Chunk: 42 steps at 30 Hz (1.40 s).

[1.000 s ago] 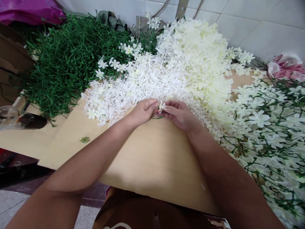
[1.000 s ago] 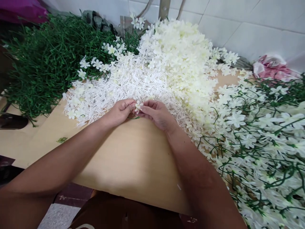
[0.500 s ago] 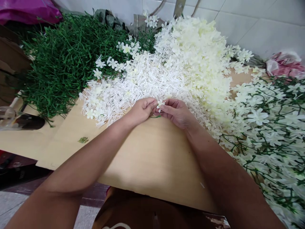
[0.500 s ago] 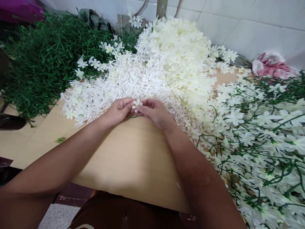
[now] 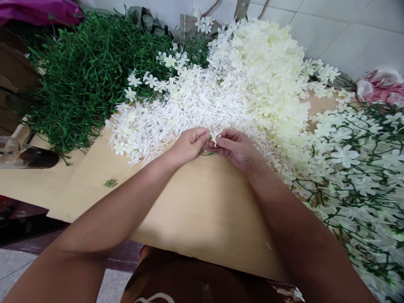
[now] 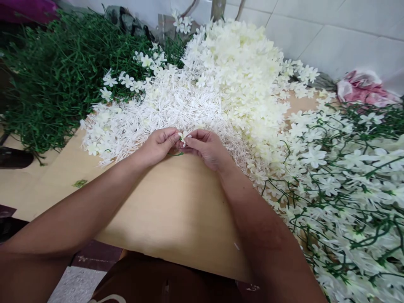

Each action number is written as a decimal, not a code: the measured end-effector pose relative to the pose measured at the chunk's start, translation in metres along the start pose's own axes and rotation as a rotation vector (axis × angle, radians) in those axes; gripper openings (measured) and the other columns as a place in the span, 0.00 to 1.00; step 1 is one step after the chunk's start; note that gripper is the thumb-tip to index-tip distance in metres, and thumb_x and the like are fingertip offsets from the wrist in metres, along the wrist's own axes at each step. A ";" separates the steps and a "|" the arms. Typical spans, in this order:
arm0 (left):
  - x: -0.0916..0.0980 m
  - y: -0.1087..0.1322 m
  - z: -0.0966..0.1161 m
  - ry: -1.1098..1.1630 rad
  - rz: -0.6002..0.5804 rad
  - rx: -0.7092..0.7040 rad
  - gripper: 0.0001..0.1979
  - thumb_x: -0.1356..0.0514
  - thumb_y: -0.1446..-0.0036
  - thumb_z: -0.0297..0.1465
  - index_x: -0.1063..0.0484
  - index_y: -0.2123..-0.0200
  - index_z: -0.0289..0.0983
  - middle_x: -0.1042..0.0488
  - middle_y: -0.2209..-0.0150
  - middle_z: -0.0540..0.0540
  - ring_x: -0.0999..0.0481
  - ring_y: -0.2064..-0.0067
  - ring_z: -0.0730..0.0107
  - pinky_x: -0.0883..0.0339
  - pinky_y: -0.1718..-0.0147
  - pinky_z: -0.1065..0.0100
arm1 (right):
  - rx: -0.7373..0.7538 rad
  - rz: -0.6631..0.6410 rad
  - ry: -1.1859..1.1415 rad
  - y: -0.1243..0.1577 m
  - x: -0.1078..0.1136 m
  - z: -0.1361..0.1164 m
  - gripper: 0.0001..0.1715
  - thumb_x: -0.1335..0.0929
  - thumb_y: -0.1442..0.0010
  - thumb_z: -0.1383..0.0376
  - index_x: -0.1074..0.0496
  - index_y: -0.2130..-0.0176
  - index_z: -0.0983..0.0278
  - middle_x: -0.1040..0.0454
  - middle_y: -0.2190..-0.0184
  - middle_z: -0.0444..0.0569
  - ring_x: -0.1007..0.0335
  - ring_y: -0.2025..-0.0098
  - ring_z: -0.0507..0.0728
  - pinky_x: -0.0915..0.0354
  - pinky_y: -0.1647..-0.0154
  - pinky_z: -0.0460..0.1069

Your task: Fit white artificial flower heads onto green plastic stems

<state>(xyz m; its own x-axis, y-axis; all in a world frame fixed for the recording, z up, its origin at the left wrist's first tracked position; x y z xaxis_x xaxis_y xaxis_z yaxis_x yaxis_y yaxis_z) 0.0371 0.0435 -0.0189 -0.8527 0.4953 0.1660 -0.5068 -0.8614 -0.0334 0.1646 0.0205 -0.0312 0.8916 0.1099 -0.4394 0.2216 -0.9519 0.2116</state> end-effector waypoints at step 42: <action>0.009 0.001 0.010 -0.013 0.022 0.079 0.09 0.38 0.50 0.34 0.34 0.71 0.35 0.34 0.78 0.53 0.38 0.77 0.79 0.43 0.77 0.74 | 0.201 0.015 0.212 0.001 -0.007 -0.007 0.25 0.20 0.62 0.52 0.31 0.72 0.62 0.29 0.79 0.38 0.33 0.77 0.47 0.32 0.71 0.46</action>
<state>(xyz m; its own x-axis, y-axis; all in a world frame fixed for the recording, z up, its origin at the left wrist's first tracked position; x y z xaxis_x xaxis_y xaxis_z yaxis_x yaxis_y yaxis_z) 0.0306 0.0462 -0.0076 -0.8615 0.4752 0.1792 -0.4760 -0.8785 0.0411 0.1613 0.0208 -0.0222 0.9614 0.1326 -0.2409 0.1441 -0.9891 0.0304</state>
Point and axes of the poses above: each hand's wrist, its own y-axis away from the middle knuckle, its own x-axis out of the back of the hand, z = x × y, the point moved 5 cm from there along -y, towards the middle knuckle
